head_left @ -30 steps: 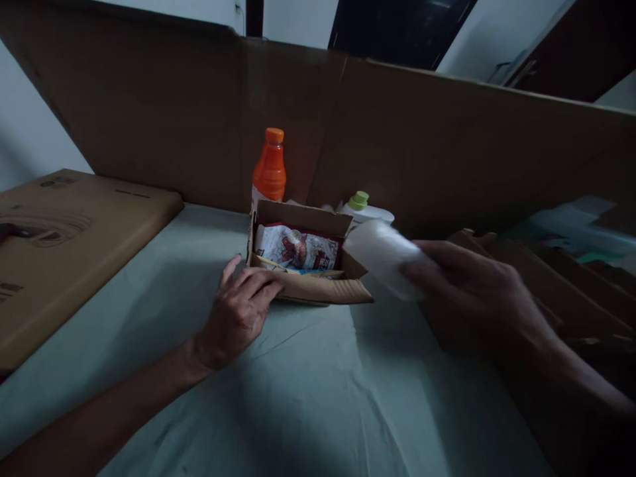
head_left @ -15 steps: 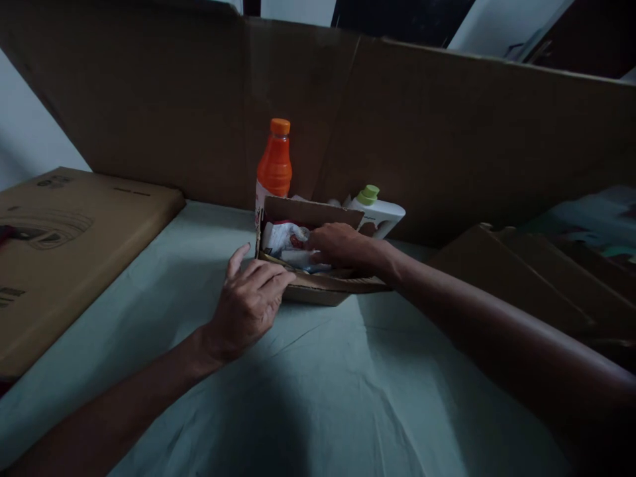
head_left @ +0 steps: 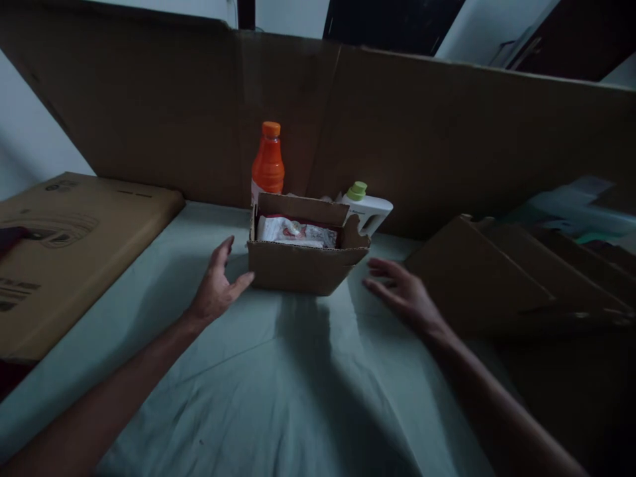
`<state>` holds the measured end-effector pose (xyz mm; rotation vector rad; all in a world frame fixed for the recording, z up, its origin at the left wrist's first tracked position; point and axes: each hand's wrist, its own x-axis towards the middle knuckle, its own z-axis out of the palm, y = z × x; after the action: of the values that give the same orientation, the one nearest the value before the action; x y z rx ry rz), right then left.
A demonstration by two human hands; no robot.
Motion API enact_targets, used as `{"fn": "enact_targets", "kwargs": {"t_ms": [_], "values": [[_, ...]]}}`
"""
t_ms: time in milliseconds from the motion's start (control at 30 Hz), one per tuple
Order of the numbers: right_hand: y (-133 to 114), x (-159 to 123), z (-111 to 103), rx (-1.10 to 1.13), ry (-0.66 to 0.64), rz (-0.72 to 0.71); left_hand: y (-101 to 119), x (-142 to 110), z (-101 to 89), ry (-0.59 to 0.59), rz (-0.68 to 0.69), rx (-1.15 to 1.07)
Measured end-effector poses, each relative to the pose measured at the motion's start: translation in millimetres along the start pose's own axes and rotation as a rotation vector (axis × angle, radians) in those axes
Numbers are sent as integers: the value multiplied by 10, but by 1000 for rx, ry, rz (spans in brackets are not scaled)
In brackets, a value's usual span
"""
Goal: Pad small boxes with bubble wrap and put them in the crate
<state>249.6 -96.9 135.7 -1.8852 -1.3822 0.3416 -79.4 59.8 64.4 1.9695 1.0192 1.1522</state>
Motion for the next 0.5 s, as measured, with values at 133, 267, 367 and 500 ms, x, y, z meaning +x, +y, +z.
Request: {"fn": "enact_targets", "kwargs": {"t_ms": [133,267,367,500], "values": [[114,66,631,170,-77,-5,108,107,345,-85,-99,-262],[86,83,680,239,-50,72,380,-9,581,-38,-85,-328],[142,-129,475,296,-89,73,544,-418,575,-34,-72,-267],[75,-308,420,320,-199,15,621,-1154,353,-22,-70,-139]]}}
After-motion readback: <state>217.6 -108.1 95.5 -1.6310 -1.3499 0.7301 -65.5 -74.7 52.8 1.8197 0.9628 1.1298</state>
